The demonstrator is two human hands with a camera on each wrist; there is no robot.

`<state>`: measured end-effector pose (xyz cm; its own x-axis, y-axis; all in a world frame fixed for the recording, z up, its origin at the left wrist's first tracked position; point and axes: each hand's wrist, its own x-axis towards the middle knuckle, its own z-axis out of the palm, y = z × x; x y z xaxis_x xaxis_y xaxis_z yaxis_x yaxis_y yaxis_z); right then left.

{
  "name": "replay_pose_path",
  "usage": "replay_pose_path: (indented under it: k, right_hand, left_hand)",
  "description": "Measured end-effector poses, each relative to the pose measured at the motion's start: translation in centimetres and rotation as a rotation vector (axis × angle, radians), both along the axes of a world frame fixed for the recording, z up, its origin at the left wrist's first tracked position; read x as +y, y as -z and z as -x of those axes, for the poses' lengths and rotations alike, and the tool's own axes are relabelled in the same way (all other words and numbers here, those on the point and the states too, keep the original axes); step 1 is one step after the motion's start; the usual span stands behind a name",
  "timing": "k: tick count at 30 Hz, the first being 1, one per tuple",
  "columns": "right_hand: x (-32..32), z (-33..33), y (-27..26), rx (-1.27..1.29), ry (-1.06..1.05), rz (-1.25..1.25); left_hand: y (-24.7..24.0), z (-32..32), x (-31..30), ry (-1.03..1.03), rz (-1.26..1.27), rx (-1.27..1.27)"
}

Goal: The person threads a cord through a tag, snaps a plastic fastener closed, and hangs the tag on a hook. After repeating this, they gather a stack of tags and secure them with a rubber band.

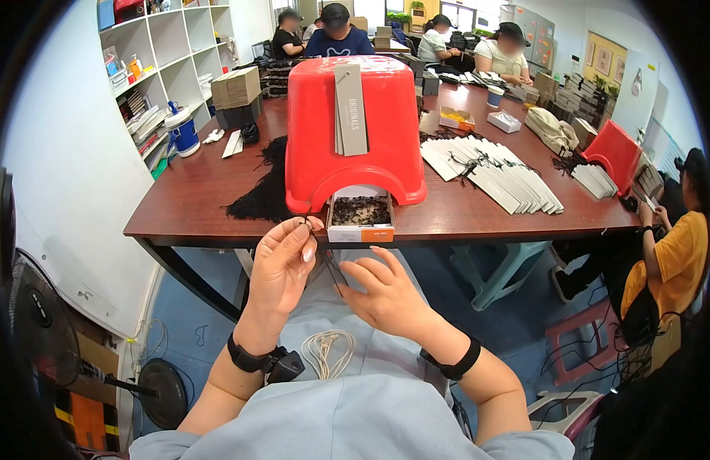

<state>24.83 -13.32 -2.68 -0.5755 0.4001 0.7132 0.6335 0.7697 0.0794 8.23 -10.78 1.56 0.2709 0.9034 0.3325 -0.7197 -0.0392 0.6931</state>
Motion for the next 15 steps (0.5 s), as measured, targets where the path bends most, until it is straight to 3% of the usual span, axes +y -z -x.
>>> replay_pose_path:
  k: [6, 9, 11, 13, 15]
  right_hand:
    - [-0.5, 0.0, -0.9, -0.032, -0.031, 0.068]
    - [-0.5, -0.7, -2.9, 0.595, -0.123, 0.341]
    - [-0.1, -1.6, -4.4, 0.766, -0.222, 0.59]
    - [0.1, -1.2, -5.8, 0.797, -0.281, 0.605]
    - [-0.3, -0.7, -7.1, 0.797, -0.457, 0.882]
  left_hand:
    - [0.1, 0.1, -0.2, 0.005, -0.011, 0.037]
    - [-0.2, 0.3, -0.9, 0.008, -0.087, 0.154]
    - [-0.6, 0.1, -1.5, 0.032, -0.106, 0.208]
    - [-0.9, -0.1, -1.9, 0.056, -0.13, 0.258]
    - [-1.0, 0.0, -2.2, 0.111, -0.127, 0.291]
